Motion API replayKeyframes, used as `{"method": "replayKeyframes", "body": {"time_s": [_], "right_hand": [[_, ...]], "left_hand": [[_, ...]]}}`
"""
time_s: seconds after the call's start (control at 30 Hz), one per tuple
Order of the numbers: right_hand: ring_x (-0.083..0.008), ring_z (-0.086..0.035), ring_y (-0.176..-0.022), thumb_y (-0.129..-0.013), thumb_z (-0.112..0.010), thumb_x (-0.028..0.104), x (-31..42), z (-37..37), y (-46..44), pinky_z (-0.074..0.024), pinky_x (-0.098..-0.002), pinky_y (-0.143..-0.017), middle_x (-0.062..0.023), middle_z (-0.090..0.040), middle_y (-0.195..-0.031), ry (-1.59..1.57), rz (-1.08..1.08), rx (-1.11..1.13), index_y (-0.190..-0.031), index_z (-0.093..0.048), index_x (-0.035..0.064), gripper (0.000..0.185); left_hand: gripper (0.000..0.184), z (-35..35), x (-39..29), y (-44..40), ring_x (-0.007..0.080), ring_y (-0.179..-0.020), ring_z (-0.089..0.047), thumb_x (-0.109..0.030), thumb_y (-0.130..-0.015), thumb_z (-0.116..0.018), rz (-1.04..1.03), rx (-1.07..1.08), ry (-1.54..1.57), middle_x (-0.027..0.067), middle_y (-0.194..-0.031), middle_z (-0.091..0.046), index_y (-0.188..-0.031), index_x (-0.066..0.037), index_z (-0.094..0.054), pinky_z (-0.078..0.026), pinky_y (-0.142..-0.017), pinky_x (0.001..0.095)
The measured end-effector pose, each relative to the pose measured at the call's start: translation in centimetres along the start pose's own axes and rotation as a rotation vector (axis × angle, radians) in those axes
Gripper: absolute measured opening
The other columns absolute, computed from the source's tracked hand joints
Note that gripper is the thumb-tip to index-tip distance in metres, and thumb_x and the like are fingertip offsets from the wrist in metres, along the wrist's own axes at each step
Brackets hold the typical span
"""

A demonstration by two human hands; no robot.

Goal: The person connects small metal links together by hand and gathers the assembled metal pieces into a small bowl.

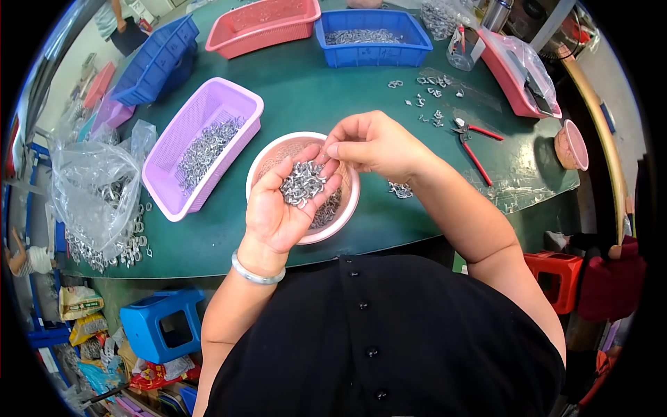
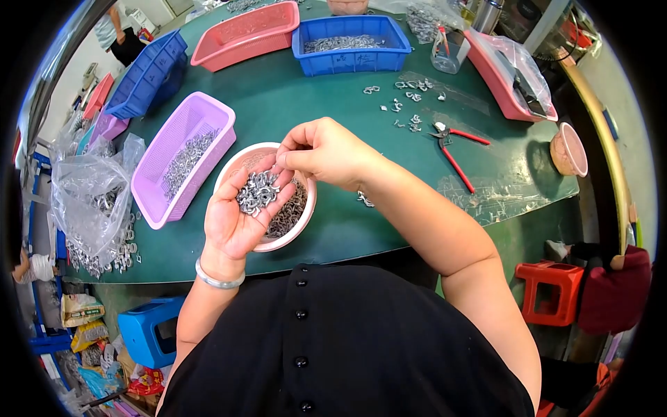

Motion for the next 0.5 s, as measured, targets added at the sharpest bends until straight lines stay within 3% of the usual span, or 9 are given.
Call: {"method": "replayKeyframes", "body": {"time_s": [0.13,0.33,0.5], "right_hand": [[-0.0132,-0.061,-0.064,-0.081,-0.056,0.003,0.27,0.23,0.16,-0.0452,-0.0209,-0.051,-0.011,-0.062,-0.074,-0.07,-0.011,-0.019,-0.083,-0.058,-0.0061,0.009],[-0.0132,-0.061,-0.064,-0.08,-0.057,0.002,0.26,0.29,0.2,-0.0445,-0.0206,-0.05,-0.0107,-0.061,-0.073,-0.094,0.006,-0.032,-0.082,-0.058,-0.0064,0.008],[-0.0109,-0.059,-0.067,-0.083,-0.059,0.01,0.26,0.17,0.33,-0.0423,-0.0184,-0.054,-0.0093,-0.063,-0.078,-0.052,0.021,-0.003,-0.089,-0.058,-0.0022,0.014]], "left_hand": [[0.04,0.02,0.0,0.03,0.0339,-0.115,-0.044,-0.018,-0.092,-0.036,0.0,-0.009,-0.004,0.0227,-0.119,-0.046,-0.122,0.008,-0.037,-0.035,-0.1,0.0483],[0.04,0.11,0.0,-0.08,0.0342,-0.116,-0.043,-0.018,-0.092,-0.037,-0.001,-0.012,-0.008,0.0227,-0.12,-0.045,-0.122,0.008,-0.036,-0.035,-0.101,0.0484],[0.041,0.07,0.05,-0.05,0.034,-0.117,-0.042,-0.019,-0.092,-0.038,0.003,-0.007,-0.001,0.0229,-0.122,-0.044,-0.123,0.008,-0.036,-0.034,-0.101,0.0484]]}}
Point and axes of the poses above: each hand's wrist, its own y-axis away from the middle knuckle, its own z-axis out of the back of the hand, x = y × z, the point moved 10 cm from there along -y, towards the middle knuckle
